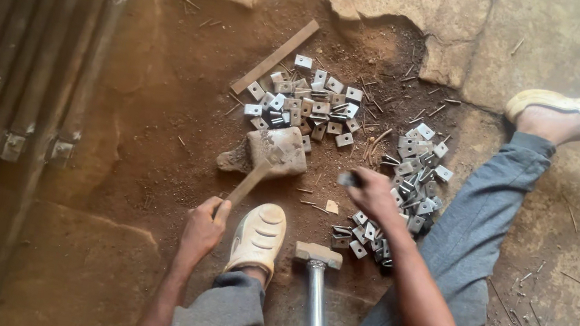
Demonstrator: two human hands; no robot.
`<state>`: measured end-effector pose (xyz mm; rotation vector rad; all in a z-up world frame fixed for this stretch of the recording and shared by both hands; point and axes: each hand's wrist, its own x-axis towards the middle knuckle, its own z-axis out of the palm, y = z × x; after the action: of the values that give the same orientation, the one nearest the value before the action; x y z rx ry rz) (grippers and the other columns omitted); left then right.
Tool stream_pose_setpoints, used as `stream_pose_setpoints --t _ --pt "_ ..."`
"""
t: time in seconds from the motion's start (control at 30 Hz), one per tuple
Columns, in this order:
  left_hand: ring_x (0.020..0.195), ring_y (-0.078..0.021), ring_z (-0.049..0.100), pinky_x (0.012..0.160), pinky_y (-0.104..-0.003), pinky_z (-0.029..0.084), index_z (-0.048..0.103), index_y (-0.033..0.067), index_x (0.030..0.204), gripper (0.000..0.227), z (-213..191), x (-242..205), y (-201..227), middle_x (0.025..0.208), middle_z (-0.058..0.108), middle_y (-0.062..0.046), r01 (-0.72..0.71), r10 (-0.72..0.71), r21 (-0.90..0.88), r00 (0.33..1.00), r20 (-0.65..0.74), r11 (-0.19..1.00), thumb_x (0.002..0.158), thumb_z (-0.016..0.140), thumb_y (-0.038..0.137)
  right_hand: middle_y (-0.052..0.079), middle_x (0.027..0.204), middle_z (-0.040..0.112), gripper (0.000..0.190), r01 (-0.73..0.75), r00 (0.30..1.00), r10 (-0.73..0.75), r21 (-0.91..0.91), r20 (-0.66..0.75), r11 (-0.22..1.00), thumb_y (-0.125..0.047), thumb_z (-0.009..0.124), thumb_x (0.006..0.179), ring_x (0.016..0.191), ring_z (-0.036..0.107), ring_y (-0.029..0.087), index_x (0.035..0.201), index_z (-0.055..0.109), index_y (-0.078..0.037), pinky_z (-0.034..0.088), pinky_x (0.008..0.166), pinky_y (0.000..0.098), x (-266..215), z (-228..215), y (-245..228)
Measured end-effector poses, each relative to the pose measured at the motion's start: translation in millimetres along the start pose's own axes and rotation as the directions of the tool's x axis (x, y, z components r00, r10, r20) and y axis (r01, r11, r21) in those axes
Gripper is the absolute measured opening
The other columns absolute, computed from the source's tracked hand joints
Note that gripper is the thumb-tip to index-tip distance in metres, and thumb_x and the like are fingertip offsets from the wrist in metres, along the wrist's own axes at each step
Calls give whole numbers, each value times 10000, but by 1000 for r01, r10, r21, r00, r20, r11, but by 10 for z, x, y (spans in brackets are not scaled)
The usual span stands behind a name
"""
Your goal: The person sits on the ground and repeatedly hammers small metal pieces placed on a stone using a hammer and chisel. The person picks up each piece, positions it, strikes it, and sets it aside, continuing the process throughout the clip.
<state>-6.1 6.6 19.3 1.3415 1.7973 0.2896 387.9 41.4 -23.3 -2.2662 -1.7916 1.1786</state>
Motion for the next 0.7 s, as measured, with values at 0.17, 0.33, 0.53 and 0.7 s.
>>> stream_pose_setpoints --t 0.17,0.33,0.53,0.7 --pt "923 -438 709 775 -498 550 747 97 1044 365 24 112 93 949 732 -227 -44 46 -36 998 45 998 967 589 417 160 1063 729 327 535 791 -554 -146 -260 832 -139 745 825 971 668 300 1143 732 -64 553 873 446 292 249 -800" --pt "873 -431 717 752 -490 553 756 92 1021 390 49 336 41 921 729 -224 -61 62 -7 993 98 998 965 584 437 172 1139 707 164 550 816 -559 -100 -148 829 -106 664 986 988 681 274 1128 725 -50 595 847 387 597 279 -1084" --pt "736 -330 729 678 -488 557 733 93 917 490 67 652 -119 788 743 -187 28 -62 130 961 269 991 1034 492 504 145 1127 723 166 697 708 -704 -103 -56 709 -28 660 938 978 698 265 1078 743 -59 619 846 378 803 295 -1156" --pt "732 -267 707 722 -467 544 763 85 892 582 86 968 -254 811 755 -156 11 -60 168 954 294 986 996 496 591 119 1137 722 142 689 724 -684 -153 87 709 -4 623 1006 967 709 228 1050 738 -76 648 832 335 949 442 -1284"
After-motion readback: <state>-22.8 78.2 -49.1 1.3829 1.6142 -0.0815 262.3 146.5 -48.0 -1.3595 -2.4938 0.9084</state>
